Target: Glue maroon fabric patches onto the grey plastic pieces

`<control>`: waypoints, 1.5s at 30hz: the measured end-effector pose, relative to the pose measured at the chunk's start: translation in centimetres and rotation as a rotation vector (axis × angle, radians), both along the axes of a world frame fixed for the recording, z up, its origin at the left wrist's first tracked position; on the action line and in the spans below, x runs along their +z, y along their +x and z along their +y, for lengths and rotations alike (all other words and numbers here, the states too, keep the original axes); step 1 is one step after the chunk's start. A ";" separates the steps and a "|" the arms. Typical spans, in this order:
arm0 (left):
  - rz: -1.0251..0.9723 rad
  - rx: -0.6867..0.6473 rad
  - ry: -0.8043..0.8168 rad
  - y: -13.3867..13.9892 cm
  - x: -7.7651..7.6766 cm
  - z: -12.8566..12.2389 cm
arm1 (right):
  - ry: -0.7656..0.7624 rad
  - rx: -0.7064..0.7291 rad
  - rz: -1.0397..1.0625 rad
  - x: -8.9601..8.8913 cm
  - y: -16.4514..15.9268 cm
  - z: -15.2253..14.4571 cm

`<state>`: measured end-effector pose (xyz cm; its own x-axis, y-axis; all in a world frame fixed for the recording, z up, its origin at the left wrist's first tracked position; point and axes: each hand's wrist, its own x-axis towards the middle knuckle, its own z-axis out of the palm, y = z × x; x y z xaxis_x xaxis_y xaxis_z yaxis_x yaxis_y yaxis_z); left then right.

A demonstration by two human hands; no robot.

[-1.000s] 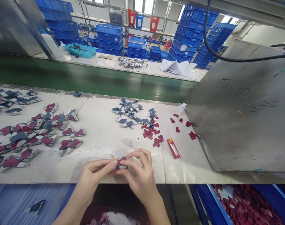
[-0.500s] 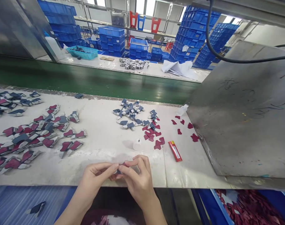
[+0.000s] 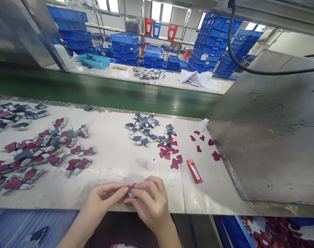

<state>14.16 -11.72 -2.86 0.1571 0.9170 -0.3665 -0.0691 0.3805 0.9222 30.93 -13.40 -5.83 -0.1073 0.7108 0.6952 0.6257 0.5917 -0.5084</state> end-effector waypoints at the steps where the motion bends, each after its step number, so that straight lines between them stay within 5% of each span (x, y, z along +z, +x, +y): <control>1: 0.020 -0.013 0.007 -0.4 -0.3 0.1 | -0.016 0.010 -0.029 -0.1 -0.4 0.1; 4: 0.198 -0.008 0.097 -2.8 -1.4 0.7 | -0.085 0.051 -0.086 -0.2 -1.9 0.4; 7: 0.681 0.121 0.321 -6.4 -1.9 1.8 | -0.078 0.078 -0.085 -0.4 -2.6 0.4; 10: 1.232 0.237 0.626 -9.7 -1.4 3.6 | 0.007 0.019 -0.038 -0.7 -1.7 0.1; 13: 1.482 0.316 0.830 -10.5 -0.2 6.7 | 0.054 -0.148 0.009 -1.3 -0.2 -0.1; 15: 1.415 0.272 0.910 -9.1 0.3 9.4 | 0.043 -0.267 0.014 -1.5 0.5 0.0; 20: 0.872 -0.350 0.939 -2.3 -0.5 16.1 | -0.088 -0.356 -0.019 -1.7 0.8 0.8; 25: 0.720 -0.444 0.883 0.6 -1.8 18.9 | -0.194 -0.279 -0.128 -2.7 0.9 1.5; 39: 0.205 -0.297 0.640 -3.2 2.2 11.8 | -0.202 -0.258 -0.149 -3.8 1.1 1.6; 42: 0.222 -0.249 0.572 -3.4 2.7 10.3 | -0.218 -0.263 -0.150 -3.9 1.1 1.6; 45: 0.368 -0.204 0.670 -3.5 3.4 8.6 | -0.232 -0.264 -0.145 -4.0 1.0 1.6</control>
